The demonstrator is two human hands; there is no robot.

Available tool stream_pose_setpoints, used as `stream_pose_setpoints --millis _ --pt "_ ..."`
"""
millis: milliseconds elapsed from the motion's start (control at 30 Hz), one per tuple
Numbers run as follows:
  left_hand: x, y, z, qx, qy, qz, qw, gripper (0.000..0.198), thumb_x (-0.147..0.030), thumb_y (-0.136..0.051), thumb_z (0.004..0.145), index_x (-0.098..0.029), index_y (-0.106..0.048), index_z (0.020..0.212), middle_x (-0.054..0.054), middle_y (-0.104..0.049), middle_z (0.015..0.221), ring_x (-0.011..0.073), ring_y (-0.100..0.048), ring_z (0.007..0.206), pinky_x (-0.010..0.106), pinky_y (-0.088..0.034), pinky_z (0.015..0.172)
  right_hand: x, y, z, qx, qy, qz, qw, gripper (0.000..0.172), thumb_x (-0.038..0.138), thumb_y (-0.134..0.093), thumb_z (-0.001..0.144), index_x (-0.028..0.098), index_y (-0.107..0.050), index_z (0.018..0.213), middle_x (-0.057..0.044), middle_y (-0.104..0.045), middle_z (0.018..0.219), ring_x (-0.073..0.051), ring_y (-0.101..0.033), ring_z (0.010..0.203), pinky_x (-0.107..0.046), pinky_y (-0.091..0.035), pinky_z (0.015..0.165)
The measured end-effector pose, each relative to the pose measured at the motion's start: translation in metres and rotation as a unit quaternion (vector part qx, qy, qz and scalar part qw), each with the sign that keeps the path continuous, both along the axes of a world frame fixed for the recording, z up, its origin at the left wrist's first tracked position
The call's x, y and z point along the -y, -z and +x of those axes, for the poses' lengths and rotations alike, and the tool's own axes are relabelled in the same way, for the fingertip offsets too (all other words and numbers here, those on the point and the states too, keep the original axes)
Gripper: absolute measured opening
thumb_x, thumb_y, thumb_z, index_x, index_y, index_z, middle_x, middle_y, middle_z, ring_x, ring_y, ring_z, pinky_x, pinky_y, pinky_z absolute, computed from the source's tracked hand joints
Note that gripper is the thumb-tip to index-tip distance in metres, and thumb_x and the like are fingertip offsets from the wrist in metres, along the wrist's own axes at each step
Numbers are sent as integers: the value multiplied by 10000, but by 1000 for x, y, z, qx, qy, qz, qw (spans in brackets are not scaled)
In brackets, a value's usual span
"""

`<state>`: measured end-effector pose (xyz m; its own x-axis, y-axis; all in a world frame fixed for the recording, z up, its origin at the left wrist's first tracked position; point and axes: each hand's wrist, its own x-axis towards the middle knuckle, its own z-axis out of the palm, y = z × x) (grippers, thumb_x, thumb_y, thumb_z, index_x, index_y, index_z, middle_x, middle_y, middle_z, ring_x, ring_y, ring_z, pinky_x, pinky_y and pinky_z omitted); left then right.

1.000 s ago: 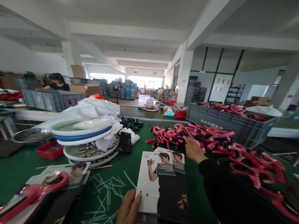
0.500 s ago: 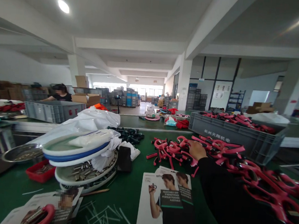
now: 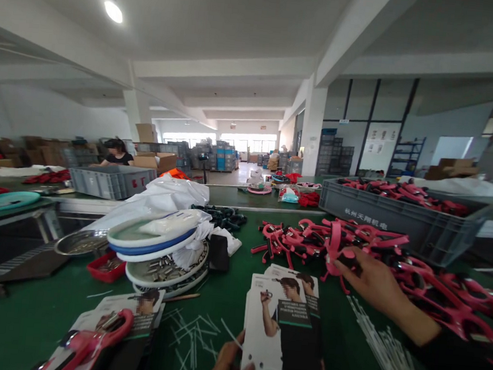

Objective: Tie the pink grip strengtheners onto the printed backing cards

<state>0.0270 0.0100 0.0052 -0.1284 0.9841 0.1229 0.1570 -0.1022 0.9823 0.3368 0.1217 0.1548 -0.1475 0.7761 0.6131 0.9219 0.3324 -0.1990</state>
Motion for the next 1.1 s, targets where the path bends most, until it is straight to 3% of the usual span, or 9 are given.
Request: stream_pose_setpoints --millis 33,167,367,567,700,800,900,1000,1100 --pt "0 -1 1 -2 1 10 1000 602 -585 -580 657 -167 -658 1083 88 -625 851 172 -530 600 284 -445 578 14 -1 -12 -29 -45 18 998 330 421 -496 827 178 -553 1043 -97 -677 979 -223 -668 776 -349 -525 721" --pt "6 -9 6 23 -6 37 999 512 -508 -572 705 -153 -667 1062 95 -620 902 228 -561 836 291 -442 745 51 3 -54 -28 -211 48 976 230 288 -495 848 190 -552 1048 -92 -671 1025 -199 -633 956 -344 -499 847" --pt "14 -21 10 17 -21 27 999 444 -431 -585 703 -165 -672 1047 60 -585 835 212 -539 803 296 -435 744 62 15 -76 97 -336 -57 935 412 94 -400 816 203 -519 1195 -100 -591 1215 -172 -530 1140 -350 -447 938" --pt "14 -22 13 54 -22 16 998 451 -414 -575 704 -144 -667 1053 71 -578 845 212 -541 819 285 -431 746 83 43 -72 133 -329 -49 933 400 103 -418 808 220 -556 1164 -107 -583 1227 -185 -517 1154 -327 -459 919" --pt "15 -20 16 61 -35 8 997 451 -374 -560 720 -137 -637 1096 75 -573 887 213 -526 859 289 -417 788 95 58 -67 146 -326 -83 930 505 44 -432 713 198 -557 1177 -114 -555 1259 -198 -500 1173 -334 -458 931" --pt "18 -21 17 48 -37 -17 998 497 -366 -573 715 -147 -591 1160 51 -546 882 159 -482 684 271 -416 658 105 49 -70 138 -298 -126 936 538 35 -412 704 184 -535 1206 -102 -566 1244 -186 -520 1148 -331 -450 945" --pt "21 -23 17 71 -31 -36 996 538 -368 -575 713 -181 -539 1217 33 -520 904 125 -435 604 251 -392 572 113 32 -84 110 -259 -124 952 427 101 -407 782 173 -557 1175 -106 -632 1125 -199 -576 1043 -361 -464 904" --pt "22 -25 15 96 -31 -23 995 462 -337 -546 728 -190 -578 1164 49 -538 1000 159 -506 749 263 -421 693 114 22 -104 119 -227 -133 958 339 191 -504 766 176 -615 1086 -111 -650 1050 -254 -586 971 -429 -456 850" --pt "22 -25 11 67 -9 -10 998 402 -285 -522 735 -179 -617 1111 71 -555 1077 197 -516 902 287 -407 824 105 26 -121 166 -193 -159 954 251 158 -551 714 186 -672 932 -97 -660 962 -259 -596 884 -404 -455 774"
